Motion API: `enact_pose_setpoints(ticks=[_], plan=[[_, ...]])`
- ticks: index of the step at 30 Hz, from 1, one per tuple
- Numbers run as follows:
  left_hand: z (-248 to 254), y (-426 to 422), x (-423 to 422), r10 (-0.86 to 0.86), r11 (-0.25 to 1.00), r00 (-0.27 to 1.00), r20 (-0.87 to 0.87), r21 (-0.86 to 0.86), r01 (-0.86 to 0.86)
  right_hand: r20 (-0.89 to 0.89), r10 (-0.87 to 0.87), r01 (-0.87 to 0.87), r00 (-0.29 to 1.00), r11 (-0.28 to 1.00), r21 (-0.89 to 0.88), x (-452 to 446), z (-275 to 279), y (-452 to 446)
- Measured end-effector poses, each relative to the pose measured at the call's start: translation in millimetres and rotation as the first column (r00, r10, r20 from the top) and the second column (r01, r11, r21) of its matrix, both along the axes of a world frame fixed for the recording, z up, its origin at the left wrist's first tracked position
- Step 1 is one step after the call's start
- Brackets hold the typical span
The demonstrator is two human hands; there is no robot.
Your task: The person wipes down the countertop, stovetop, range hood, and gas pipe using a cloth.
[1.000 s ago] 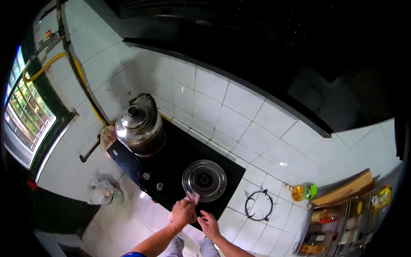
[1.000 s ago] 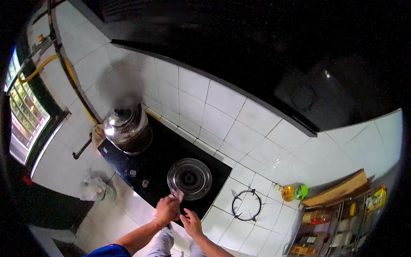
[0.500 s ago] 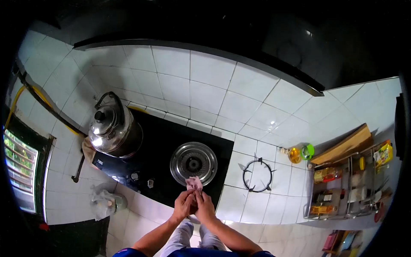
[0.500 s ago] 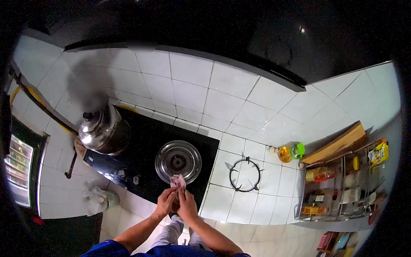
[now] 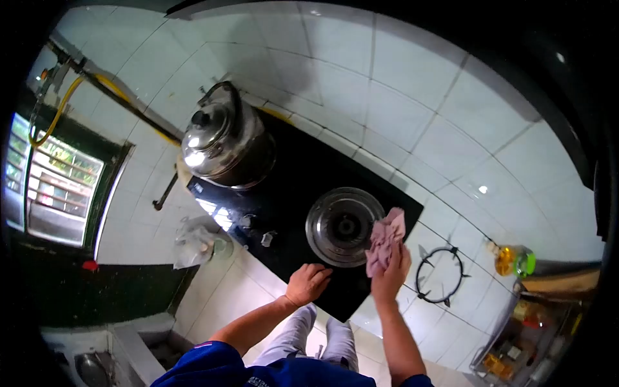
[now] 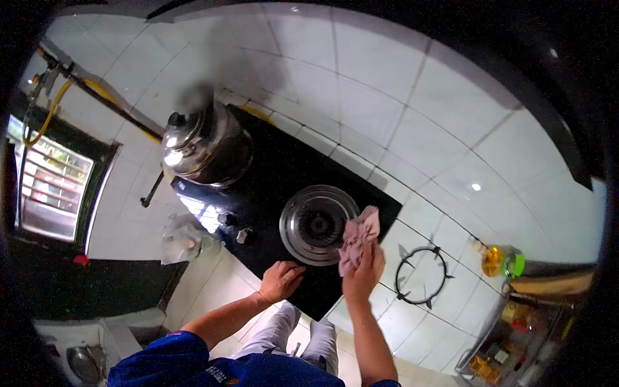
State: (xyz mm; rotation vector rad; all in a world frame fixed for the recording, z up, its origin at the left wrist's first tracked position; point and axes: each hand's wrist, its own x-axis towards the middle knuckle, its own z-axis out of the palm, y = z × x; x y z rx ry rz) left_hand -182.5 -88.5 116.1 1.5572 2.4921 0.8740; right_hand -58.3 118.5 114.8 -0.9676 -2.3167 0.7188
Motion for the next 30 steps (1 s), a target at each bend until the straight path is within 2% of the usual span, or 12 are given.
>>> enact_pose_setpoints(ticks=[1, 5, 6, 9, 11, 14, 19, 21, 23, 25, 28, 30], plan=[[-2, -1, 1, -0.001, 1.0, 1.0, 0.005, 0.01, 0.001, 0.047, 0.07, -0.073, 0.996, 0.996, 0.058, -11, -4, 15], [0, -1, -1, -0.013, 1.0, 1.0, 0.0, -0.009, 0.013, 0.152, 0.358, -0.371, 0.921, 0.926, 0.072, -47, -7, 49], [-7, -3, 1, -0.006, 1.0, 1.0, 0.004, -0.011, 0.006, 0.096, 0.438, -0.442, 0.894, 0.897, 0.024, -51, -8, 60], [-4, -3, 1, -0.012, 0.999, 1.0, 0.006, -0.038, 0.012, 0.144, 0.56, -0.558, 0.816, 0.828, -0.056, -59, -3, 86], [-7, -4, 2, -0.004, 0.999, 1.0, 0.01, -0.041, 0.004, 0.091, 0.628, -0.628, 0.773, 0.778, -0.036, -71, -4, 103], [-5, -3, 2, -0.001, 0.999, 1.0, 0.009, -0.035, 0.001, 0.1, 0.672, -0.666, 0.734, 0.741, -0.083, -93, 5, 120], [-6, -2, 2, -0.009, 0.999, 1.0, 0.0, -0.04, 0.009, 0.092, 0.742, -0.745, 0.664, 0.667, -0.01, -148, 11, 131], [-6, -2, 2, -0.001, 0.999, 1.0, -0.007, -0.051, 0.001, 0.039, 0.758, -0.756, 0.651, 0.652, -0.049, -176, 13, 129], [-5, -1, 3, 0.0, 0.998, 1.0, -0.012, -0.059, -0.001, 0.054, 0.835, -0.82, 0.548, 0.548, -0.164, -199, 14, 127], [-5, 0, 3, 0.005, 0.998, 1.0, -0.022, -0.064, -0.006, 0.092, 0.833, -0.807, 0.546, 0.552, -0.208, -206, 15, 126], [-6, 0, 3, 0.007, 0.999, 1.0, -0.026, -0.048, -0.008, 0.107, 0.809, -0.799, 0.578, 0.588, -0.124, -197, 14, 131], [-6, -1, 2, 0.002, 0.999, 1.0, -0.021, -0.049, -0.003, 0.176, 0.736, -0.713, 0.654, 0.677, -0.183, -173, 28, 140]])
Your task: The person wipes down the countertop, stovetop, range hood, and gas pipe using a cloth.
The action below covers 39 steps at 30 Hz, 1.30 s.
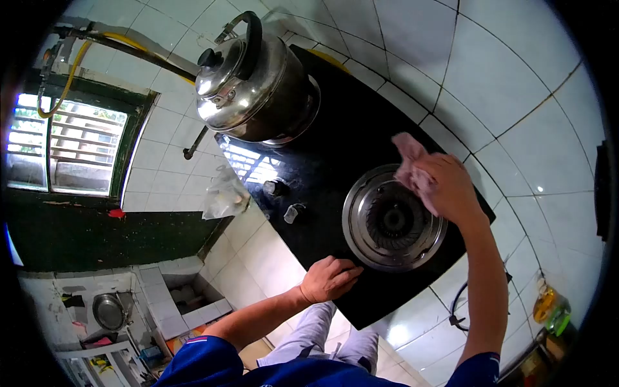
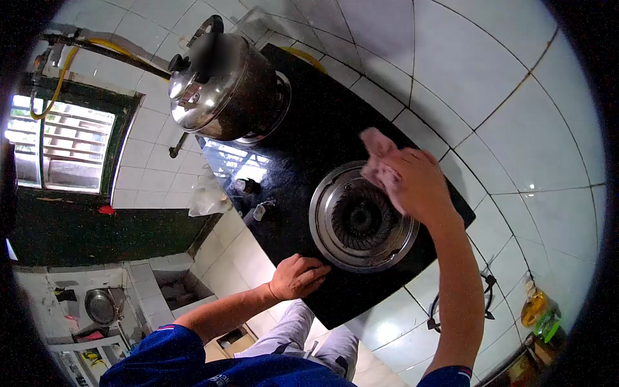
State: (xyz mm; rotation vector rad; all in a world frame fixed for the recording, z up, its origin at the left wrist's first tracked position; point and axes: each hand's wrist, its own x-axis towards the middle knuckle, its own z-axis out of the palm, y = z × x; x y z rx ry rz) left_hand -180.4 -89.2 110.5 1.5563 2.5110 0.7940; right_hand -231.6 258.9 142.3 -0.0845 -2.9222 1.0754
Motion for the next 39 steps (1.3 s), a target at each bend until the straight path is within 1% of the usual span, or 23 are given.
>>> enact_pose_setpoints(ticks=[3, 5, 8, 9, 11, 13, 15, 16, 18, 19, 21, 22, 24, 25, 27, 28, 29, 32, 33, 35, 36, 37, 39], plan=[[-1, -1, -1, -0.004, 1.0, 1.0, 0.013, 0.002, 0.004, 0.023, -0.036, 0.036, 0.999, 0.999, 0.033, 39, 3, 11], [-1, -1, -1, 0.0, 1.0, 1.0, 0.028, 0.004, 0.0, -0.048, -0.113, 0.115, 0.992, 0.992, 0.042, 65, 5, 13], [1, 0, -4, 0.002, 1.0, 1.0, 0.027, 0.018, -0.003, -0.038, -0.127, 0.128, 0.991, 0.991, 0.028, 72, 5, 20], [2, 0, -4, -0.006, 1.0, 1.0, 0.023, 0.011, 0.005, -0.039, -0.124, 0.125, 0.992, 0.992, 0.028, 64, -1, 21], [2, 0, -1, -0.02, 1.0, 0.999, 0.027, 0.006, 0.02, -0.153, -0.16, 0.185, 0.975, 0.97, 0.16, 35, -22, 26], [-2, -1, -1, -0.006, 1.0, 1.0, 0.027, 0.018, 0.005, -0.156, -0.173, 0.188, 0.973, 0.978, 0.092, -6, -14, 16], [1, 0, -2, -0.009, 1.0, 1.0, 0.021, 0.011, 0.008, -0.141, -0.107, 0.119, 0.984, 0.99, 0.081, -37, -8, -1], [3, 0, -2, -0.01, 1.0, 1.0, 0.025, 0.005, 0.01, -0.145, -0.104, 0.116, 0.984, 0.99, 0.078, -48, -5, -13], [2, 0, -2, -0.01, 1.0, 1.0, 0.023, 0.015, 0.01, 0.048, 0.047, -0.051, 0.998, 0.993, 0.102, -65, -6, -34], [2, 0, -3, -0.013, 1.0, 1.0, 0.027, 0.026, 0.012, -0.242, 0.059, -0.043, 0.969, 0.997, 0.069, -62, -13, -46], [2, -1, -3, -0.012, 0.999, 1.0, 0.022, 0.034, 0.012, -0.168, 0.052, -0.035, 0.984, 0.994, 0.104, -61, -14, -60], [1, -1, -4, -0.02, 0.999, 1.0, 0.024, 0.041, 0.019, -0.169, 0.058, -0.039, 0.984, 0.993, 0.11, -62, -11, -65], [-1, -2, -4, -0.022, 0.998, 0.999, 0.039, 0.054, 0.02, 0.0, 0.023, -0.023, 1.0, 0.992, 0.121, -64, -3, -72], [-2, -1, -4, -0.023, 0.998, 0.999, 0.04, 0.06, 0.021, 0.001, 0.022, -0.021, 1.0, 0.992, 0.126, -64, 0, -78], [-2, -2, -6, -0.046, 0.996, 0.998, 0.033, 0.077, 0.043, 0.063, 0.049, -0.064, 0.997, 0.963, 0.261, -58, 6, -95], [-1, -2, -6, -0.037, 0.996, 0.999, 0.033, 0.086, 0.034, 0.038, 0.079, -0.087, 0.996, 0.951, 0.297, -51, 19, -108], [0, -4, -6, -0.045, 0.995, 0.998, 0.036, 0.093, 0.042, 0.001, 0.059, -0.056, 0.998, 0.942, 0.33, -44, 17, -122], [-6, -9, -9, -0.108, 0.988, 0.989, 0.102, 0.122, 0.096, -0.067, 0.052, -0.028, 0.996, 0.947, 0.321, -13, 30, -168], [-5, -14, -9, -0.142, 0.99, 0.978, 0.152, 0.047, 0.136, -0.084, 0.046, -0.015, 0.995, 0.941, 0.337, -1, 31, -185], [-13, -12, -13, -0.184, 0.965, 0.965, 0.19, 0.223, 0.14, -0.045, 0.008, 0.003, 0.999, 0.974, 0.229, 20, 32, -212], [-23, -14, -9, -0.247, 0.951, 0.955, 0.164, 0.232, 0.206, -0.06, -0.015, 0.026, 0.998, 0.982, 0.186, 32, 20, -222], [-21, -22, -9, -0.254, 0.947, 0.952, 0.171, 0.246, 0.209, -0.05, -0.02, 0.029, 0.999, 0.98, 0.198, 42, 14, -229], [-14, -41, -18, -0.39, 0.897, 0.847, 0.361, 0.358, 0.26, -0.036, -0.133, 0.138, 0.99, 0.975, 0.176, 55, 7, -242]])
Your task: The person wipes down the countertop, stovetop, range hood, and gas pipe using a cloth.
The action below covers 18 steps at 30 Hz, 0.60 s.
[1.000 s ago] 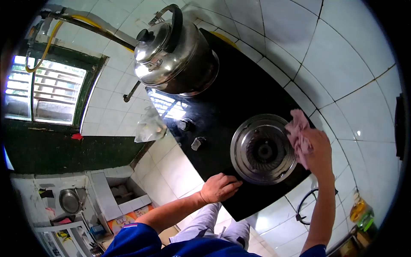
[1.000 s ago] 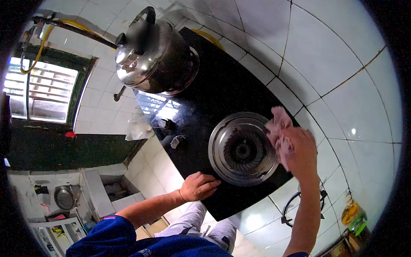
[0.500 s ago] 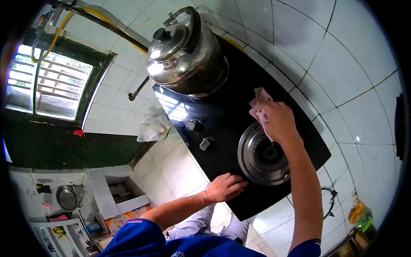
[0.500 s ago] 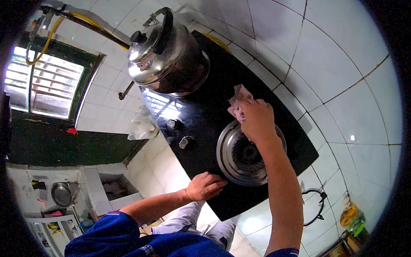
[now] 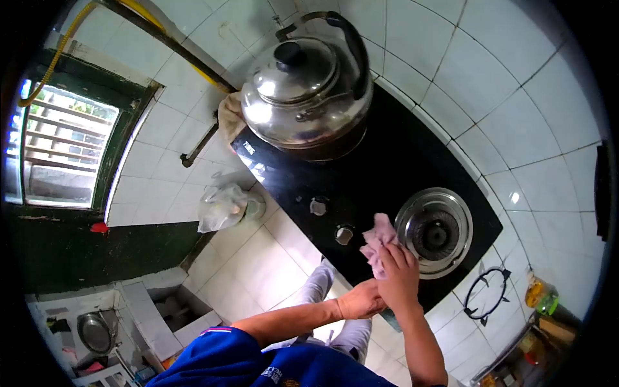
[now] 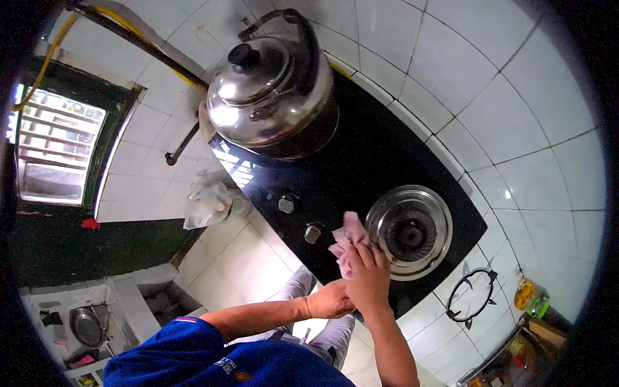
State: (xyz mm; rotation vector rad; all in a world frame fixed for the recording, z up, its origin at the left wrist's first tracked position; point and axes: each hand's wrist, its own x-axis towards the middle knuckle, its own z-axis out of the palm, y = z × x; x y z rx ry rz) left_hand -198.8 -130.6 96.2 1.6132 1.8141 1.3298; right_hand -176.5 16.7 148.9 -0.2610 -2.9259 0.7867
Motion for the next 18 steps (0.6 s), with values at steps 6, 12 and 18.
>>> enact_pose_setpoints(ticks=[6, 12, 18], plan=[[49, -78, -49, -0.026, 0.998, 0.987, 0.159, -0.051, 0.034, -0.121, -0.143, 0.155, 0.982, 0.983, 0.098, 18, -28, -26], [111, -129, -155, 0.322, 0.944, 0.933, 0.162, -0.127, -0.304, -0.162, -0.231, 0.248, 0.959, 0.964, 0.095, 14, -29, -37], [158, -156, -273, 0.698, 0.715, 0.712, 0.078, -0.044, -0.697, -0.177, -0.228, 0.254, 0.957, 0.957, 0.139, 11, -32, -38]])
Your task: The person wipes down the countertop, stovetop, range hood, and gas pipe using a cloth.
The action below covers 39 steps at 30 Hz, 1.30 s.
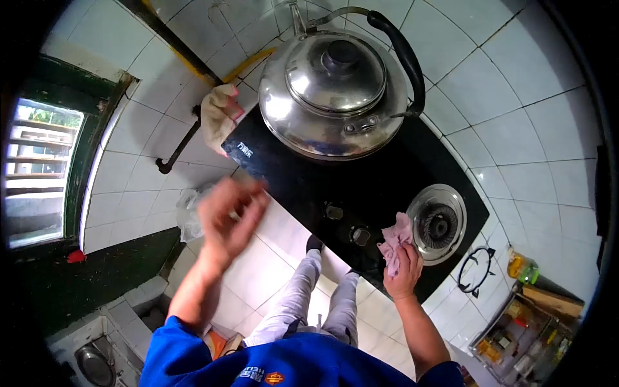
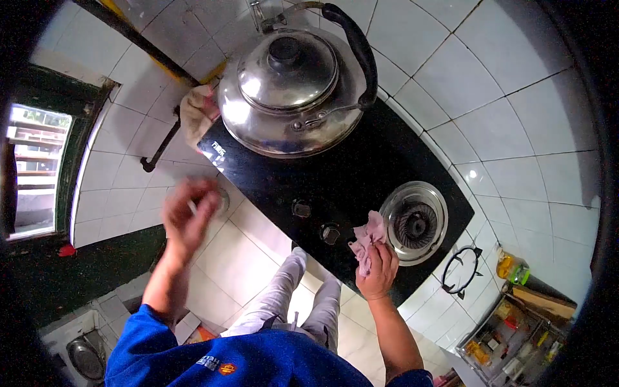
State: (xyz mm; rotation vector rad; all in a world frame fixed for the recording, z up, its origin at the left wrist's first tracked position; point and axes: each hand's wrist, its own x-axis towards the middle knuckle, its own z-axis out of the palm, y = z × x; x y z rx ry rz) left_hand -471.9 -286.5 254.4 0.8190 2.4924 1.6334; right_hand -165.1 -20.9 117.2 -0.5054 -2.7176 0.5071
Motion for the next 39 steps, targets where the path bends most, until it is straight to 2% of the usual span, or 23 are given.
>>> enact_pose_setpoints(ticks=[3, 6, 8, 9, 11, 12, 15, 19, 21, 25, 27, 28, 31, 33, 34, 36, 39], plan=[[41, 23, -57, 0.028, 0.998, 0.997, -0.073, 0.056, -0.024, 0.013, -0.006, 0.006, 1.0, 1.0, 0.019, 4, -4, 0], [63, 46, -101, -0.046, 0.997, 0.991, -0.126, 0.054, 0.053, 0.035, -0.017, 0.016, 0.999, 1.0, 0.02, 5, -6, -1], [96, 78, -122, -0.222, 0.968, 0.951, -0.216, -0.164, 0.189, 0.034, -0.027, 0.027, 0.999, 0.999, 0.024, 5, -7, -2], [101, 93, -124, -0.223, 0.968, 0.951, -0.215, -0.163, 0.19, 0.038, -0.03, 0.029, 0.999, 0.999, 0.022, 6, -9, -2], [107, 119, -125, -0.27, 0.927, 0.862, -0.428, -0.357, 0.113, 0.038, -0.032, 0.032, 0.999, 0.999, 0.023, 4, -8, -2], [106, 128, -129, -0.272, 0.927, 0.861, -0.429, -0.357, 0.114, 0.031, -0.036, 0.035, 0.999, 0.999, 0.022, 2, -5, -3], [107, 147, -139, -0.434, 0.855, 0.805, -0.406, -0.467, 0.226, 0.029, -0.044, 0.044, 0.999, 0.999, 0.014, 2, -2, -5], [104, 161, -149, -0.498, 0.809, 0.764, -0.41, -0.537, 0.239, 0.027, -0.048, 0.048, 0.998, 0.999, 0.022, 0, -2, -5], [107, 165, -153, -0.589, 0.762, 0.714, -0.379, -0.556, 0.333, 0.026, -0.05, 0.049, 0.998, 0.999, 0.015, 0, -1, -5], [113, 166, -159, -0.579, 0.752, 0.726, -0.372, -0.588, 0.298, 0.032, -0.05, 0.05, 0.998, 0.999, 0.016, 1, -1, -5], [136, 164, -166, -0.656, 0.72, 0.51, -0.557, -0.665, 0.199, 0.031, -0.055, 0.055, 0.998, 0.998, 0.019, 1, -3, -5], [182, 164, -140, -0.402, 0.818, 0.905, -0.137, -0.498, 0.288, 0.031, -0.056, 0.056, 0.998, 0.998, 0.022, 3, -5, -5], [185, 144, -160, -0.392, 0.862, 0.896, -0.21, -0.424, 0.278, 0.045, -0.047, 0.047, 0.998, 0.999, 0.005, 8, -12, -3], [177, 135, -177, -0.261, 0.933, 0.946, -0.191, -0.302, 0.197, 0.046, -0.04, 0.039, 0.998, 0.999, 0.012, 9, -14, -2], [174, 129, -183, -0.256, 0.934, 0.948, -0.188, -0.301, 0.193, 0.045, -0.039, 0.038, 0.998, 0.999, 0.019, 9, -15, -2], [168, 120, -192, -0.202, 0.962, 0.973, -0.11, -0.209, 0.177, 0.045, -0.031, 0.03, 0.999, 0.999, 0.024, 9, -14, -1], [157, 113, -197, -0.21, 0.967, 0.977, -0.034, -0.154, 0.202, 0.043, -0.026, 0.025, 0.999, 0.999, 0.034, 9, -16, 0]])
